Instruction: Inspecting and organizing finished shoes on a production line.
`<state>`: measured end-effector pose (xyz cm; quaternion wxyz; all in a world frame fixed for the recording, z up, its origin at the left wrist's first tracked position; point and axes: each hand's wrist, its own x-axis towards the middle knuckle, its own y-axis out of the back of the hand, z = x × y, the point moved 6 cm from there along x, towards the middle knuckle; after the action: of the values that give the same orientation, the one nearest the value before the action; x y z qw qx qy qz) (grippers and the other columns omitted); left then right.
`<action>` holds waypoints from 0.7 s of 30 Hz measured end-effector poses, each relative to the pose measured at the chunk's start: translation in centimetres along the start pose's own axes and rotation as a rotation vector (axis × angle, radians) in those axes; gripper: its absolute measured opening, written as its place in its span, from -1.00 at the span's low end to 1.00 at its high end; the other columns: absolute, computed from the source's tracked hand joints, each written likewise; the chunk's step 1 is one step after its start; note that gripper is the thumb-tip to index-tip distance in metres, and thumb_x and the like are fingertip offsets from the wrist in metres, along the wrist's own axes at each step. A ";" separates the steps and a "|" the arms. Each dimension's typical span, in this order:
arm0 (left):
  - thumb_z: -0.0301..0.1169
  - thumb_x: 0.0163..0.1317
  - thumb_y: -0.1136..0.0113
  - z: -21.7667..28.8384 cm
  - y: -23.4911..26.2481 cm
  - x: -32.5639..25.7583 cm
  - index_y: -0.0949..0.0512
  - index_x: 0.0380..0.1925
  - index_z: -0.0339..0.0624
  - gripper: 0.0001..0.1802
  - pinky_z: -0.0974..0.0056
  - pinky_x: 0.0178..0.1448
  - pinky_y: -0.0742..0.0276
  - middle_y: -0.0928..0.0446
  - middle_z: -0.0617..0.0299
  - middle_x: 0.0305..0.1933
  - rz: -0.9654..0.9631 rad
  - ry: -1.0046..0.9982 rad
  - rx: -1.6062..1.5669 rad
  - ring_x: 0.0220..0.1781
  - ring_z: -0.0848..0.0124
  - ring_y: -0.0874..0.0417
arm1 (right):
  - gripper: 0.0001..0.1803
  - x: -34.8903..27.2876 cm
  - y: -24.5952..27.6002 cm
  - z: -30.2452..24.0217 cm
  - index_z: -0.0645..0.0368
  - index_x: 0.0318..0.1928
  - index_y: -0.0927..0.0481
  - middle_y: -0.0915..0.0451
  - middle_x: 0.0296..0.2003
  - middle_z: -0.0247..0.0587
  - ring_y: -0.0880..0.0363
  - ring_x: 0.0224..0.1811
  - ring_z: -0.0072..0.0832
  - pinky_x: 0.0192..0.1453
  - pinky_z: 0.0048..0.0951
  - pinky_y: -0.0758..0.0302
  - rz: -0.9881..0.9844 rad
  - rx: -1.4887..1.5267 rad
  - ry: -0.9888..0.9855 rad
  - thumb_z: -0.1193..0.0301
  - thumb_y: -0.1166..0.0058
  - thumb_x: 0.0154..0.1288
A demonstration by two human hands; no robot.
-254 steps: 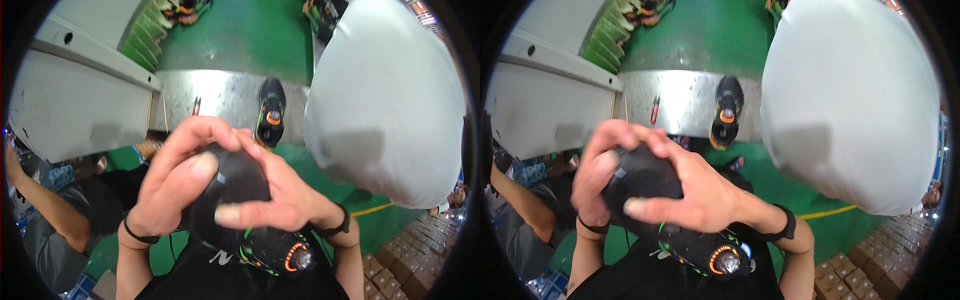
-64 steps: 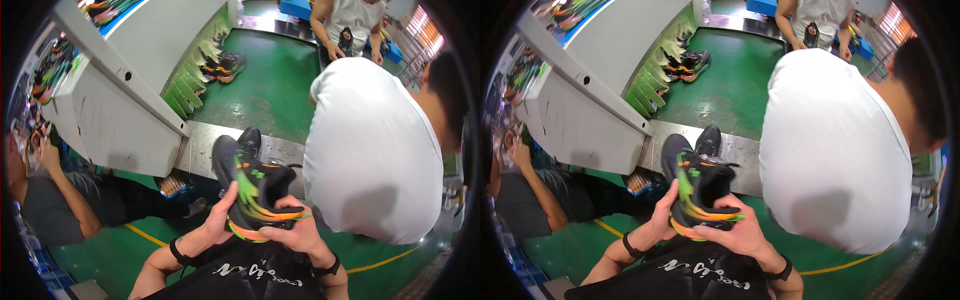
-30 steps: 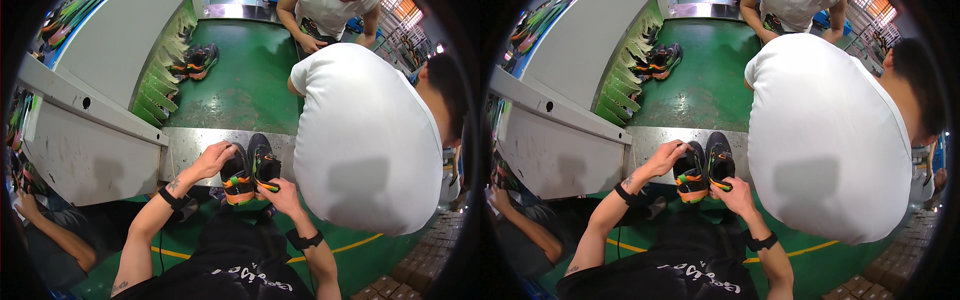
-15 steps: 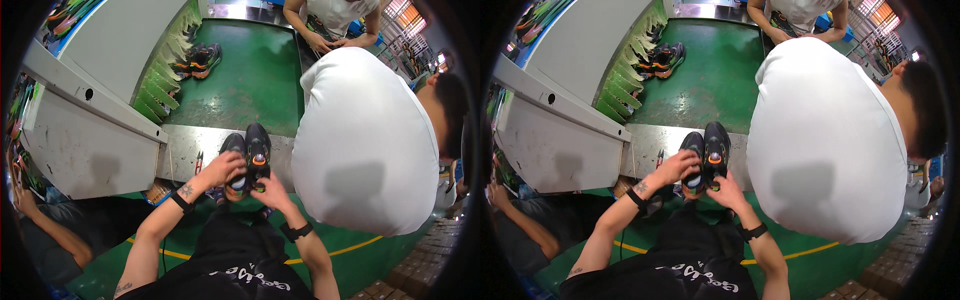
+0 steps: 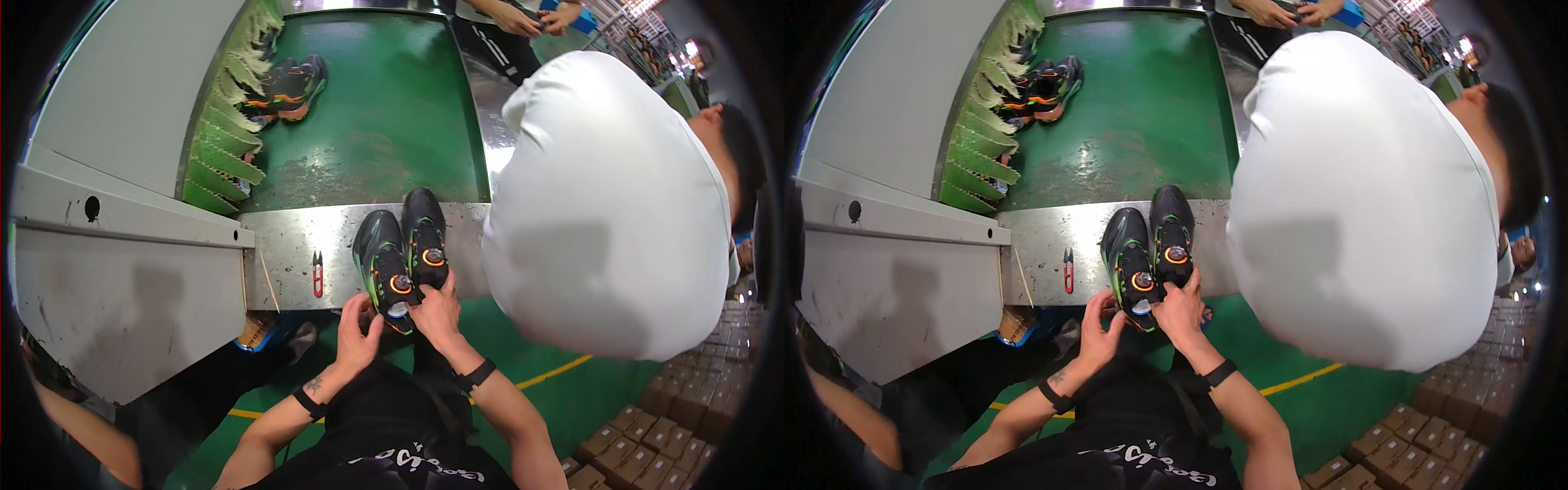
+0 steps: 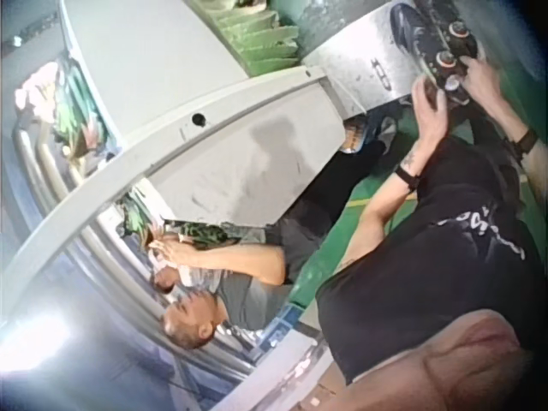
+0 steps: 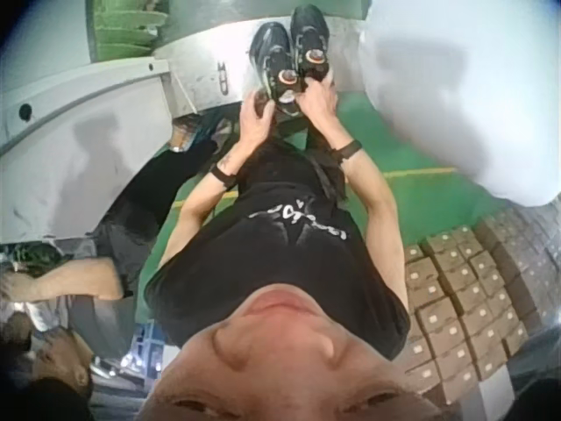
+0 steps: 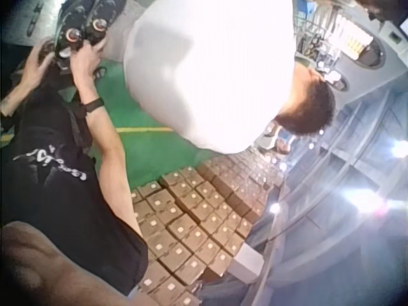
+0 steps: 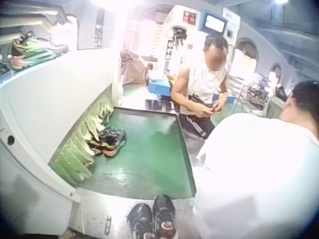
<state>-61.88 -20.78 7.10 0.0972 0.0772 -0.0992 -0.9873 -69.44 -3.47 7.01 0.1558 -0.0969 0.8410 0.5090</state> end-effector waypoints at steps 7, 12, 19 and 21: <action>-0.21 0.42 -0.04 0.1 3.7 1.5 -0.38 0.15 -0.39 -0.52 0.28 0.22 -0.40 -0.48 0.04 0.11 0.133 0.217 -0.270 0.15 0.35 -0.49 | -0.70 -6.6 4.8 0.9 0.19 -0.30 -0.70 -0.38 0.12 0.21 -0.51 0.03 0.07 0.06 -0.12 -0.52 -0.023 0.112 0.228 0.30 -0.38 -0.06; -0.06 0.47 0.14 6.7 3.3 -2.2 -0.39 0.19 -0.34 -0.44 0.32 0.27 -0.32 -0.50 0.20 0.08 -0.040 0.247 -0.313 0.12 0.43 -0.48 | -0.59 -17.3 11.5 4.4 0.17 -0.29 -0.68 -0.57 -0.20 0.05 -0.55 -0.07 -0.03 0.04 -0.11 -0.48 0.029 0.223 0.561 0.37 -0.41 -0.30; -0.03 0.34 0.21 17.7 -5.5 -13.7 -0.23 0.29 -0.38 -0.30 0.20 0.41 -0.23 -0.36 0.01 0.27 -0.549 0.241 -0.805 0.29 0.28 -0.41 | -0.64 -27.6 14.0 16.6 0.21 -0.21 -0.69 -0.62 -0.08 0.00 -0.53 0.10 0.01 0.22 -0.08 -0.43 0.001 0.375 0.553 0.46 -0.33 -0.14; 0.02 0.22 0.14 19.8 -7.2 -16.3 -0.19 0.30 -0.41 -0.20 0.19 0.41 -0.21 -0.31 -0.03 0.30 -0.642 0.203 -0.752 0.29 0.25 -0.40 | -0.46 -29.9 13.0 20.8 0.20 0.01 -0.60 -0.51 0.09 0.06 -0.50 0.16 -0.03 0.26 -0.13 -0.44 -0.095 0.821 0.171 0.36 -0.37 -0.06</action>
<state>-50.72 -6.87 26.91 -0.1809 0.1592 0.3022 -0.9223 -42.31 21.18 19.55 0.1345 -0.1072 0.9784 0.1143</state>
